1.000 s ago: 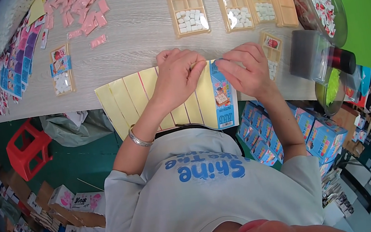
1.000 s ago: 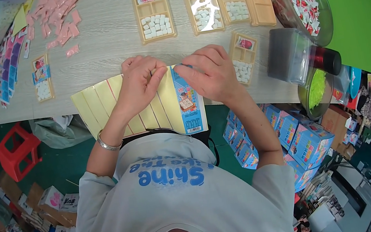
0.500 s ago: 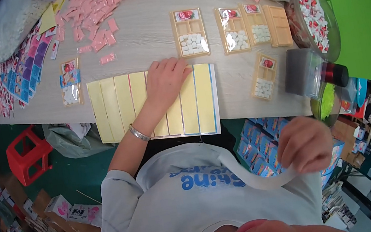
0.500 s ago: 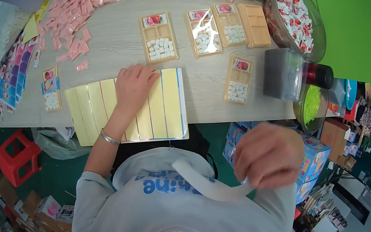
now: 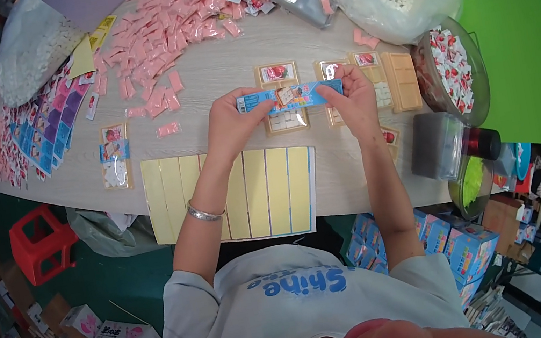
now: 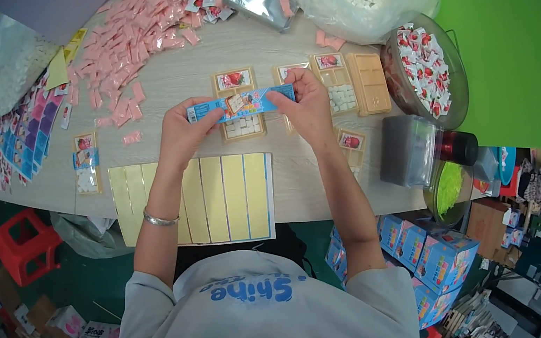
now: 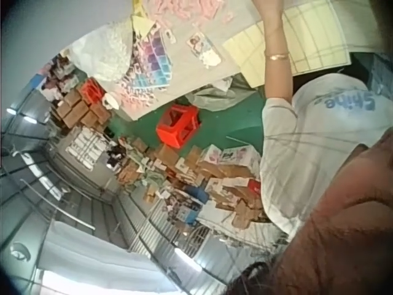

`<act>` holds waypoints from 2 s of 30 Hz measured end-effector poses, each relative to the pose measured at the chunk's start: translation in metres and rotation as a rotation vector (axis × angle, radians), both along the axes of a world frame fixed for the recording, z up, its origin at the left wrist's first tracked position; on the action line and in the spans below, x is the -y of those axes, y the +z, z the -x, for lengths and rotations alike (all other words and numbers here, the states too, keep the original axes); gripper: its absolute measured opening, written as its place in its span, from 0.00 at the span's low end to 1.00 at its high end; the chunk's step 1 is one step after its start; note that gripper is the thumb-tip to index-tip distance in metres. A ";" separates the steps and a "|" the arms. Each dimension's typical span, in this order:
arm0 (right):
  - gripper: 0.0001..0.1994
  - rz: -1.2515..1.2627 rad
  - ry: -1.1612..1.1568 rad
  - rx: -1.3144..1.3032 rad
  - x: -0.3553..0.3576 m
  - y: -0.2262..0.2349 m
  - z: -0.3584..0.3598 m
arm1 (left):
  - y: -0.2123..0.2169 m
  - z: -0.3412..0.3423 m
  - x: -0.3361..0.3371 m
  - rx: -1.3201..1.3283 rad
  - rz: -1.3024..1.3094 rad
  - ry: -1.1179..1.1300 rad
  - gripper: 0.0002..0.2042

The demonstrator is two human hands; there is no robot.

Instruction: Sorting small items into plastic trays and applying decorative labels.

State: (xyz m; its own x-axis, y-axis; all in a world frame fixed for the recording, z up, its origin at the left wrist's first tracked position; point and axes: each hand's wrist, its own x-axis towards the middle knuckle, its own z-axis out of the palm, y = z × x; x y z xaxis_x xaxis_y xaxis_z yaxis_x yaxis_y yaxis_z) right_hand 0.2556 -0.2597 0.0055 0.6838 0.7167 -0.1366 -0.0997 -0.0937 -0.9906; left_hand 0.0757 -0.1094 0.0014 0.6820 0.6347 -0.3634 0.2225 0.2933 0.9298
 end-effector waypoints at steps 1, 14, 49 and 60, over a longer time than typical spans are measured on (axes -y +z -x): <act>0.15 0.025 -0.043 0.016 -0.006 -0.001 0.002 | -0.007 -0.002 -0.003 -0.002 -0.086 0.006 0.11; 0.24 0.449 -0.083 0.649 -0.030 -0.028 -0.002 | -0.021 -0.024 -0.012 -0.423 -0.475 0.010 0.18; 0.17 -0.485 0.194 -0.637 0.051 0.038 0.108 | 0.018 0.066 0.077 0.560 0.757 -0.145 0.28; 0.12 -0.040 0.233 0.118 0.107 0.064 0.139 | 0.065 0.093 0.089 0.263 -0.233 0.075 0.34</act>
State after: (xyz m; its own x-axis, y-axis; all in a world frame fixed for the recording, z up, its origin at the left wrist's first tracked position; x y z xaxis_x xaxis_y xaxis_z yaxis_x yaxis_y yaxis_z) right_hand 0.1162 -0.3669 0.0697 0.5089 0.8601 -0.0343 0.0367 -0.0615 -0.9974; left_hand -0.0174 -0.1989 0.0665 0.6810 0.7319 -0.0214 -0.0473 0.0732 0.9962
